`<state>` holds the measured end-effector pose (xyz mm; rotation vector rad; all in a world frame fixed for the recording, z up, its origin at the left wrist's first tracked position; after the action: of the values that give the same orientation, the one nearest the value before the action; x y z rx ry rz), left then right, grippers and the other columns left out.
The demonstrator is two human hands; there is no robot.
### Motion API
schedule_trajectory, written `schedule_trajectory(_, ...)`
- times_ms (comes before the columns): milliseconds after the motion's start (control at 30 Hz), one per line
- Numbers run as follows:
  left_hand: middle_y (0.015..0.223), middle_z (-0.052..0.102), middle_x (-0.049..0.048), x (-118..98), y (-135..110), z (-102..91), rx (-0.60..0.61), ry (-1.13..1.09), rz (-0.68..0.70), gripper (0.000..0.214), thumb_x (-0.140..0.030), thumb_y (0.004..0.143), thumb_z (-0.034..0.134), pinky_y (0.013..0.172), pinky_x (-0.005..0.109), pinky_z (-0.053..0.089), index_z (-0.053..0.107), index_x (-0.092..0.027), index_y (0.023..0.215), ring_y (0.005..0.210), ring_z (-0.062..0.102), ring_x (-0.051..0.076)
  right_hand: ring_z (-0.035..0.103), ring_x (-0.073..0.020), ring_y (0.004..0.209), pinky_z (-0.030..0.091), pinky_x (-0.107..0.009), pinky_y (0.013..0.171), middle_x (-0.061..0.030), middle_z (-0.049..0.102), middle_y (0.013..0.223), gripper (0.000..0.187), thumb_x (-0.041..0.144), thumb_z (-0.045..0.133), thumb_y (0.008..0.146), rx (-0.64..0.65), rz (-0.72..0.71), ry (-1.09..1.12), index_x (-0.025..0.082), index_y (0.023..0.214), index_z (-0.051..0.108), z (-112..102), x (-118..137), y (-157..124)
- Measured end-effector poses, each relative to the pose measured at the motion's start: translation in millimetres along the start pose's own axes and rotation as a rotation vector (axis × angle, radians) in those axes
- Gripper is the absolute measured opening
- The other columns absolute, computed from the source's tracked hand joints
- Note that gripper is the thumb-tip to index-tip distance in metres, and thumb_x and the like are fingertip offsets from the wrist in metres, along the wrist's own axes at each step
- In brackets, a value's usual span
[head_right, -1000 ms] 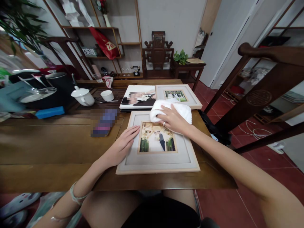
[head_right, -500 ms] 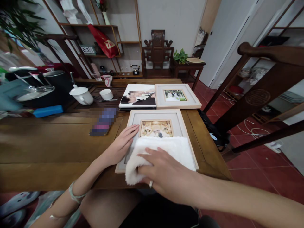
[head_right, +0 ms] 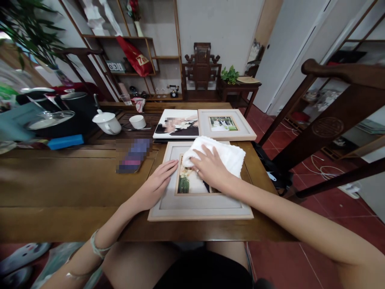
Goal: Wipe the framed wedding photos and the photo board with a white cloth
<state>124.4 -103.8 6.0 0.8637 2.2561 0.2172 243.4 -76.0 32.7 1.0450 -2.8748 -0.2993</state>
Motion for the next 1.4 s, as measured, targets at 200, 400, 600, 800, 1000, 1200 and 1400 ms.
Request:
schedule_trajectory(200,0.145,0.046,0.0115,2.8,-0.7,-2.4,-0.03,-0.067,0.0,0.044,-0.018,0.098,0.03,0.115,0.052,0.031,0.047,-0.021,0.139,0.138,0.036,0.024,0.044,-0.0412,0.125,0.041,-0.061,0.094,-0.0182,0.056,0.128,0.029,0.011,0.052,0.085,0.149,-0.116,0.001,0.015,0.112,0.062,-3.4,75.5,-17.5)
schedule_trajectory(400,0.144,0.047,0.0109,6.9,0.4,-0.8,-0.039,-0.059,-0.003,0.042,-0.023,0.099,0.034,0.115,0.052,0.031,0.048,-0.021,0.138,0.138,0.037,0.025,0.05,-0.041,0.119,0.046,-0.061,0.089,-0.0181,0.056,0.128,0.021,0.016,0.052,0.088,0.089,-0.269,0.042,0.018,0.105,0.065,-11.8,132.7,-47.4)
schedule_trajectory(600,0.146,0.044,0.0134,8.1,-0.2,1.2,-0.013,-0.032,-0.028,0.043,-0.021,0.099,0.03,0.115,0.052,0.031,0.047,-0.017,0.138,0.139,0.035,0.024,0.048,-0.0387,0.124,0.043,-0.06,0.094,-0.0169,0.054,0.133,0.02,0.02,0.048,0.093,0.008,-0.363,0.07,0.021,0.102,0.066,-17.3,139.8,-60.2)
schedule_trajectory(800,0.145,0.045,0.0124,2.4,0.1,-0.5,-0.022,-0.024,-0.013,0.043,-0.019,0.098,0.031,0.115,0.052,0.031,0.048,-0.019,0.138,0.138,0.036,0.025,0.038,-0.037,0.133,0.036,-0.061,0.102,-0.0166,0.049,0.138,0.039,0.009,0.058,0.078,0.118,-0.237,0.098,0.021,0.115,0.06,-3.0,81.2,-42.5)
schedule_trajectory(1000,0.146,0.044,0.0141,2.6,-0.2,1.2,-0.004,0.008,-0.015,0.045,-0.016,0.098,0.03,0.117,0.051,0.029,0.044,-0.014,0.14,0.14,0.033,0.024,0.043,-0.0333,0.129,0.036,-0.054,0.104,-0.0203,0.05,0.136,0.043,0.001,0.051,0.077,-0.023,-0.085,-0.002,0.014,0.117,0.058,-5.4,1.8,-1.2)
schedule_trajectory(1200,0.146,0.043,0.0143,-0.3,-0.6,0.2,-0.002,0.006,0.001,0.046,-0.014,0.097,0.03,0.116,0.051,0.029,0.043,-0.014,0.141,0.14,0.033,0.024,0.043,-0.0332,0.127,0.036,-0.05,0.102,-0.0229,0.05,0.135,0.042,0.0,0.048,0.077,-0.186,-0.102,-0.059,0.012,0.116,0.058,-18.3,-11.9,45.1)
schedule_trajectory(1400,0.147,0.043,0.014,0.0,-0.5,-0.5,-0.008,-0.011,0.006,0.046,-0.015,0.097,0.031,0.116,0.051,0.028,0.044,-0.016,0.141,0.139,0.034,0.025,0.037,-0.0302,0.133,0.031,-0.047,0.105,-0.0172,0.047,0.139,0.036,0.004,0.048,0.082,-0.074,-0.353,-0.04,0.013,0.116,0.058,8.7,31.1,72.0)
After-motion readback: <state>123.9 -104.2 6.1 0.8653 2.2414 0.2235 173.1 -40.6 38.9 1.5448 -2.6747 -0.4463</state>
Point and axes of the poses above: each hand's wrist, its own y-axis towards the middle knuckle, its own z-axis out of the palm, x = y × z, the point moved 10 cm from there along y, towards the middle knuckle
